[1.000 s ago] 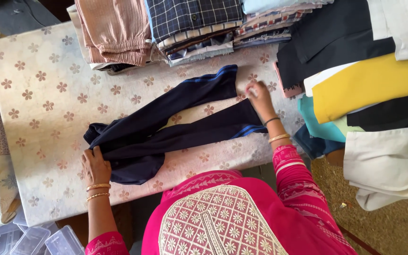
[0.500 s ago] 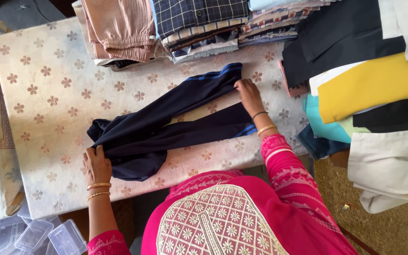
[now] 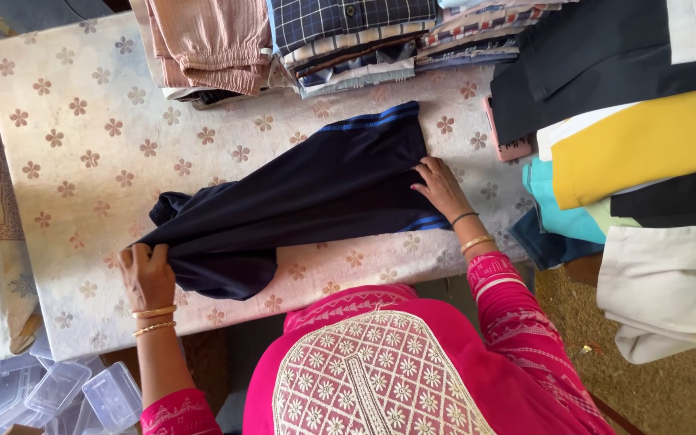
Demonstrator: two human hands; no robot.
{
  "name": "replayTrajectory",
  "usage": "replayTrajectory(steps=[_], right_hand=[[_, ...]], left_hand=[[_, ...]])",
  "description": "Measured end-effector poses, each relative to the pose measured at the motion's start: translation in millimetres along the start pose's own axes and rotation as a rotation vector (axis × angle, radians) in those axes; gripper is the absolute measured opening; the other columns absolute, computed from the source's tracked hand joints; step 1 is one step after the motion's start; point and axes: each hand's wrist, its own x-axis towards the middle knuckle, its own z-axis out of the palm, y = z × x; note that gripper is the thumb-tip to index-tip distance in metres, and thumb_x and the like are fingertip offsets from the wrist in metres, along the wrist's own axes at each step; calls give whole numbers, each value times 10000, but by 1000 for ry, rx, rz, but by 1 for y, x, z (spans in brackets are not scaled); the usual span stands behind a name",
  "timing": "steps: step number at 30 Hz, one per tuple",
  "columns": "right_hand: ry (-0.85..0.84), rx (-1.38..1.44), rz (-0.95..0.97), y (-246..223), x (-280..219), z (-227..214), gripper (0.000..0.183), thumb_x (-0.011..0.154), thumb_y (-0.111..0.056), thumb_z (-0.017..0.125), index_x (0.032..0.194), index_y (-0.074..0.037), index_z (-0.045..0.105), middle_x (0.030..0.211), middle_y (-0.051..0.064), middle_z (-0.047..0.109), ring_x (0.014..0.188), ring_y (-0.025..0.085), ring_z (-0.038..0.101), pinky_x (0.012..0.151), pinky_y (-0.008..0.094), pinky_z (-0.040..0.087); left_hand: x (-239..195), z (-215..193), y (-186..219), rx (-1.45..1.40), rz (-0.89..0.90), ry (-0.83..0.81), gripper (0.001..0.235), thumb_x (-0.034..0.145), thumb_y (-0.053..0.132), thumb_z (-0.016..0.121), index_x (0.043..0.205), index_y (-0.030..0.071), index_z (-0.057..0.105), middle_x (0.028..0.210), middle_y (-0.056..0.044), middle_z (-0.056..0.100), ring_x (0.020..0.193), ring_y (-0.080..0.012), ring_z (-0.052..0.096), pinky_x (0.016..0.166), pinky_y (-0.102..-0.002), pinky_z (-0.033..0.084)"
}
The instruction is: Folding a pair of dark navy blue pants on a table with other folded garments.
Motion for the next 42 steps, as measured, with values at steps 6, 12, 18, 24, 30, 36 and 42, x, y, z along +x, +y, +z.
replayTrajectory(steps=[6, 12, 18, 24, 30, 36, 42], right_hand=[[-137, -45, 33, -4, 21, -13, 213, 872, -186, 775, 958, -45, 640, 1080, 98, 584, 1110, 302, 584, 991, 420, 485], [81, 58, 33, -6, 12, -40, 247, 849, -172, 766, 900, -19, 579, 1007, 123, 556, 984, 310, 595, 915, 422, 523], [75, -48, -64, 7, -10, -41, 270, 959, -251, 697, 954, -30, 543, 983, 137, 568, 878, 288, 625, 820, 388, 565], [-38, -59, -50, 12, -30, -25, 287, 1006, -285, 666, 980, -41, 517, 792, 134, 596, 701, 287, 659, 654, 370, 585], [66, -57, -54, -10, -41, -42, 232, 988, -248, 676, 1044, -55, 562, 841, 122, 649, 750, 292, 681, 661, 384, 579], [-36, 108, -47, -23, -56, -49, 262, 851, -159, 715, 1110, -185, 740, 1016, 113, 660, 856, 289, 699, 758, 363, 587], [-218, 130, 59, -20, -69, -49, 278, 832, -215, 761, 1062, -79, 686, 997, 135, 594, 864, 318, 679, 750, 411, 549]], left_hand=[[8, -5, -14, 64, 13, 41, 171, 940, 19, 669, 1057, 100, 763, 1012, -94, 549, 1072, -305, 526, 1076, -426, 497], [-1, -3, -20, 77, 9, -18, 232, 896, 8, 680, 1111, 67, 741, 1094, -100, 558, 1130, -313, 534, 1098, -437, 476], [-8, 3, -24, 4, 10, -101, 267, 806, 43, 726, 1072, 62, 725, 1120, -101, 575, 1163, -321, 532, 1129, -442, 461], [-11, 8, -28, -61, 38, -138, 228, 818, 94, 754, 1039, 55, 714, 1150, -106, 600, 1169, -328, 540, 1080, -449, 465], [-18, 9, -26, -66, 17, -88, 214, 836, 98, 751, 1038, 53, 698, 1205, -136, 565, 1188, -353, 533, 1076, -444, 477], [-14, 12, -31, -28, 51, -71, 221, 812, 102, 752, 1018, 56, 687, 1195, -140, 567, 1187, -359, 530, 1076, -461, 471], [-18, 23, -46, -29, 84, -64, 183, 878, 58, 716, 1055, 76, 673, 1101, -78, 610, 1204, -310, 561, 1135, -442, 474]])
